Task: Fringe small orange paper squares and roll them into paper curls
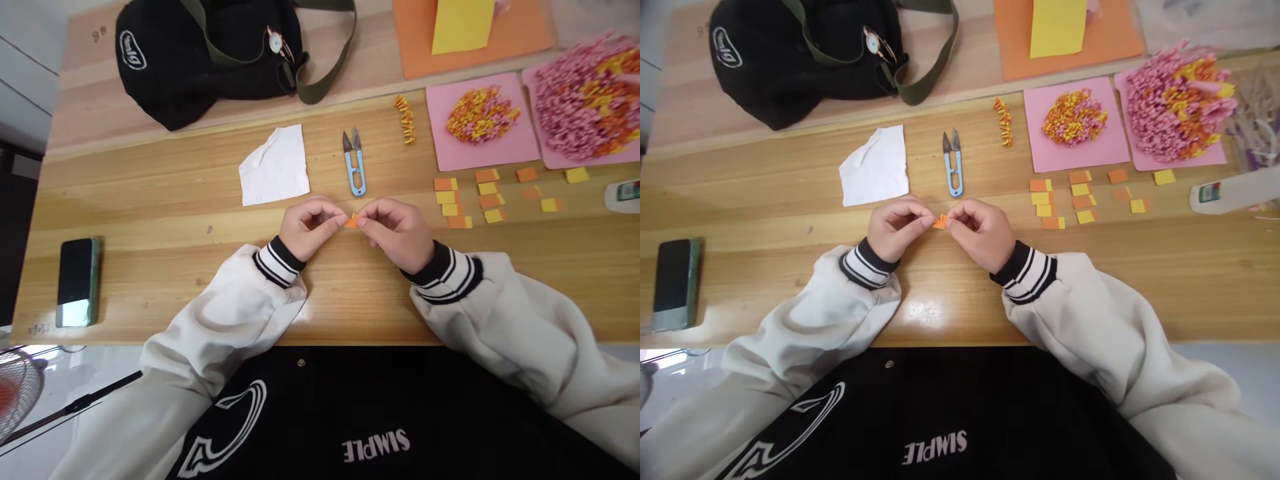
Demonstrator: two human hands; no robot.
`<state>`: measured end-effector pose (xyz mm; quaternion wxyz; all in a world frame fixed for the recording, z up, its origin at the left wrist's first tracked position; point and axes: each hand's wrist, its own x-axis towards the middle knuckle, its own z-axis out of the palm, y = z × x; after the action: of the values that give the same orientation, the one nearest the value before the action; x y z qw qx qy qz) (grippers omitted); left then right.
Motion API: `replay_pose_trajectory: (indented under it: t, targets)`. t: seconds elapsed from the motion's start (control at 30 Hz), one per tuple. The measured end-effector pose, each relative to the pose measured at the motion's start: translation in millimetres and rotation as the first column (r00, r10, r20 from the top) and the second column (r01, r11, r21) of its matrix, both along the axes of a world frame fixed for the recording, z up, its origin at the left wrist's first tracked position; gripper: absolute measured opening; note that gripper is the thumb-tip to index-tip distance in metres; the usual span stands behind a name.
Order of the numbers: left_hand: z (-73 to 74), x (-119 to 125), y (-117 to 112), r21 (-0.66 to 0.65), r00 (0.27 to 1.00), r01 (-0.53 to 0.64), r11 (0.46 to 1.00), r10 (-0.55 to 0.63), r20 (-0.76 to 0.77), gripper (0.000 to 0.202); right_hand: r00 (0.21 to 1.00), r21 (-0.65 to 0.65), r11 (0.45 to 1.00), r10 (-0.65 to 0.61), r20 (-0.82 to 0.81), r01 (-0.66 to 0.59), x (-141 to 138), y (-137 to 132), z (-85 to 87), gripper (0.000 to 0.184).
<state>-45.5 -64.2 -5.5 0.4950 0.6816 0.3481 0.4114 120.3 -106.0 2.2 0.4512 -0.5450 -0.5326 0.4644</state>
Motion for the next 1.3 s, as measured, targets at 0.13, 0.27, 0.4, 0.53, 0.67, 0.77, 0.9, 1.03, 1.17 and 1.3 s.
replay_pose_trajectory:
  t: [0.13, 0.27, 0.4, 0.53, 0.67, 0.77, 0.9, 1.03, 1.17, 1.3]
  targets:
    - [0.8, -0.2, 0.0, 0.006, 1.0, 0.007, 1.0, -0.007, -0.008, 0.023, 1.0, -0.006, 1.0, 0.013, -0.001, -0.013, 0.1, 0.2, 1.3, 0.02]
    - [0.4, 0.0, -1.0, 0.01, 1.0, -0.001, 1.0, 0.001, -0.002, 0.022, 1.0, 0.003, 1.0, 0.015, -0.009, -0.015, -0.1, -0.4, 2.0, 0.02]
    - [-0.5, 0.4, -1.8, 0.013, 1.0, -0.002, 1.0, 0.002, 0.005, 0.021, 1.0, 0.009, 1.0, 0.008, -0.015, -0.007, -0.4, -1.0, 2.7, 0.021]
    - [-1.0, 1.2, -2.2, -0.014, 1.0, -0.019, 1.0, 0.019, 0.005, 0.023, 1.0, -0.001, 1.0, -0.001, -0.023, 0.001, -0.3, -0.7, 3.3, 0.021]
    - [-0.7, 2.0, -2.7, -0.042, 1.0, -0.023, 0.999, 0.024, 0.019, 0.024, 1.0, 0.003, 1.0, 0.007, -0.015, -0.007, -0.2, -0.4, 2.4, 0.022]
    - [-0.3, 2.1, -2.7, -0.042, 1.0, -0.022, 0.999, 0.023, 0.012, 0.021, 1.0, 0.0, 1.0, 0.005, -0.015, -0.005, -0.4, -0.4, 1.8, 0.022]
    - [-0.4, 1.4, -2.3, -0.038, 1.0, -0.026, 0.999, 0.026, 0.008, 0.019, 0.999, -0.011, 1.0, -0.001, -0.036, 0.001, -0.8, -0.4, 2.7, 0.019]
    - [-1.1, 0.2, -1.4, -0.05, 0.999, -0.029, 0.998, 0.031, 0.026, 0.019, 0.999, -0.024, 1.0, 0.001, -0.047, -0.003, -0.7, -0.3, 4.0, 0.019]
    - [-1.1, -0.2, -0.8, -0.073, 0.999, -0.021, 0.997, 0.024, 0.038, 0.019, 0.999, -0.036, 0.999, 0.004, -0.041, -0.005, -0.5, -0.6, 4.9, 0.017]
    - [-0.9, 0.5, -1.0, -0.064, 0.999, -0.022, 0.998, 0.025, 0.049, 0.019, 0.999, -0.041, 0.999, 0.006, -0.048, -0.008, -1.1, -0.8, 5.7, 0.016]
